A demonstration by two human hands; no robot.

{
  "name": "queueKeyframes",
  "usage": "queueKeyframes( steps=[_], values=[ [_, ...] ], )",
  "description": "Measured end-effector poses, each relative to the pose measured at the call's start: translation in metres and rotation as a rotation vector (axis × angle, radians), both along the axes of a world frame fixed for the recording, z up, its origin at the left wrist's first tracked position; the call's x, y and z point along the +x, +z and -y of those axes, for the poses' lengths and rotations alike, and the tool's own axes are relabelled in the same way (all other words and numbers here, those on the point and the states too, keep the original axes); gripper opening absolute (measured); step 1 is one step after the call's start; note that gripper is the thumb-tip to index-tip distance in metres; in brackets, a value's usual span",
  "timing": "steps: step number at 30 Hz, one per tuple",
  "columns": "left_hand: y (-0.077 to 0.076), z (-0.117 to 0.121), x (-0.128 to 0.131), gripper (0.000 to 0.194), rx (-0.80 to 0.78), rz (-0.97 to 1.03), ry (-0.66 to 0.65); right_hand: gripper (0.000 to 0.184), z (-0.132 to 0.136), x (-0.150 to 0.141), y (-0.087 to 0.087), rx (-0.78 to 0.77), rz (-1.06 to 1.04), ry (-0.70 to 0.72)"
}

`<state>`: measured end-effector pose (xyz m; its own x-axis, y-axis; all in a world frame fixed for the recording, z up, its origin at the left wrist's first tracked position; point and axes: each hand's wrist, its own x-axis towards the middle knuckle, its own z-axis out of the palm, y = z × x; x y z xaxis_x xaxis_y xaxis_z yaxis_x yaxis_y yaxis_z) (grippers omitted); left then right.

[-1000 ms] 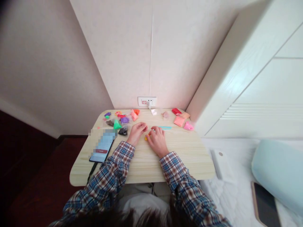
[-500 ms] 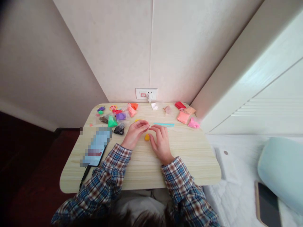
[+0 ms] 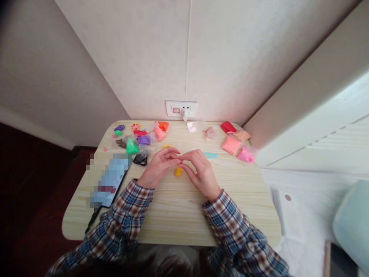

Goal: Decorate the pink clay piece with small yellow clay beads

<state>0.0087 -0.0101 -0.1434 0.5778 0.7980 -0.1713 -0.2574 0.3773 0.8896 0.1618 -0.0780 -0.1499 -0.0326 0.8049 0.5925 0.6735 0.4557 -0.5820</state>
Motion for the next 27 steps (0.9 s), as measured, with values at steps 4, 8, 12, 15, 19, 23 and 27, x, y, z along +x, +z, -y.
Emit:
queueKeyframes(
  steps=[4, 8, 12, 15, 19, 23, 27],
  values=[
    [-0.001, -0.001, -0.002, 0.025, -0.008, -0.013, -0.011, 0.01, -0.001, 0.0, 0.0, 0.025, -0.02, 0.013],
    [-0.003, -0.002, -0.002, 0.033, -0.005, -0.024, -0.026, 0.007, 0.002, -0.001, 0.0, 0.055, -0.033, -0.004],
    [-0.003, -0.002, -0.002, 0.034, -0.007, -0.053, -0.059, 0.011, 0.006, 0.001, 0.002, 0.062, -0.019, -0.002],
    [-0.002, -0.001, -0.003, 0.031, -0.013, -0.071, -0.079, 0.013, 0.008, 0.004, 0.002, 0.06, 0.008, 0.008],
    [-0.001, 0.0, -0.003, 0.028, -0.016, -0.086, -0.084, 0.013, 0.009, 0.006, 0.002, 0.061, 0.035, 0.022],
    [0.001, 0.0, -0.002, 0.03, -0.023, -0.093, -0.083, 0.014, 0.009, 0.005, 0.005, 0.056, 0.028, 0.025],
    [0.002, 0.001, -0.001, 0.033, -0.054, -0.093, -0.092, 0.015, 0.009, 0.004, 0.007, 0.051, -0.006, 0.035]
  ],
)
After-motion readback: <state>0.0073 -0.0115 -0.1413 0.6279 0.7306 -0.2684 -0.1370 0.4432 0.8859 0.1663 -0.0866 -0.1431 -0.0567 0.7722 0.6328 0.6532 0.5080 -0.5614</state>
